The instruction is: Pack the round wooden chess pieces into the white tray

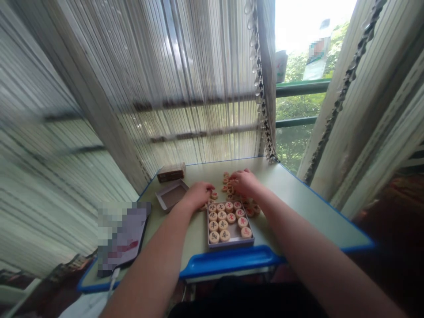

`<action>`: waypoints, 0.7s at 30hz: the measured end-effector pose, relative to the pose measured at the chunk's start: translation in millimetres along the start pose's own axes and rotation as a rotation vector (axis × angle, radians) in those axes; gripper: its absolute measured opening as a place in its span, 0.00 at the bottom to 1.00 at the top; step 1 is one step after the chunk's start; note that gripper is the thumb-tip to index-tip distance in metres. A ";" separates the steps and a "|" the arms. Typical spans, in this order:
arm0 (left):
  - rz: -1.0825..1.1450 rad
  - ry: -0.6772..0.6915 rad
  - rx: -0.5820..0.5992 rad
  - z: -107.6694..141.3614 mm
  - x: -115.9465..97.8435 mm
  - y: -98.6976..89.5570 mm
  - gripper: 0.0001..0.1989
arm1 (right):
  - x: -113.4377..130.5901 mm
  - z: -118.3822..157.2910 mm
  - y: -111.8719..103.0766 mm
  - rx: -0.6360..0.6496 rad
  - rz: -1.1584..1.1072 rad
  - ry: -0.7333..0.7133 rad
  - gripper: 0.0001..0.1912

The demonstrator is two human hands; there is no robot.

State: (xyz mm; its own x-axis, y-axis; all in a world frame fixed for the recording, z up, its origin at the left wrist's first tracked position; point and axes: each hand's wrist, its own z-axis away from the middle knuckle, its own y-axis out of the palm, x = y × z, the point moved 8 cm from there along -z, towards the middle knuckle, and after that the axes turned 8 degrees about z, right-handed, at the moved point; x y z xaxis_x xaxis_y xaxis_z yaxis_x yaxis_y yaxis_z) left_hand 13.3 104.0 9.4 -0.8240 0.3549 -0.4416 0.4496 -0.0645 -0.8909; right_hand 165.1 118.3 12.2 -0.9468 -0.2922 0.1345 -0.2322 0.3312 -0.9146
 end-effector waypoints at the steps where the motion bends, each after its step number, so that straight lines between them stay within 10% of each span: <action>1: 0.010 0.007 0.003 0.9 -0.9 -0.6 0.16 | 10.7 0.2 2.0 -0.004 -0.011 -0.110 0.13; 5: -0.024 0.029 -0.035 3.3 -4.0 -5.9 0.18 | 26.6 2.3 8.0 0.004 -0.033 -0.242 0.11; 21: -0.123 0.104 -0.093 5.0 -10.2 -2.2 0.16 | -0.4 2.8 7.8 0.037 0.010 -0.007 0.13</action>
State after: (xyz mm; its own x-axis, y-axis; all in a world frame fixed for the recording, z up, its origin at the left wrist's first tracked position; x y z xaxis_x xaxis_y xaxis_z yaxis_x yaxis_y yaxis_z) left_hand 19.0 95.9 15.3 -0.8368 0.4500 -0.3118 0.3814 0.0707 -0.9217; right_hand 164.3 118.5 3.9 -0.9474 -0.2954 0.1231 -0.2144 0.3003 -0.9294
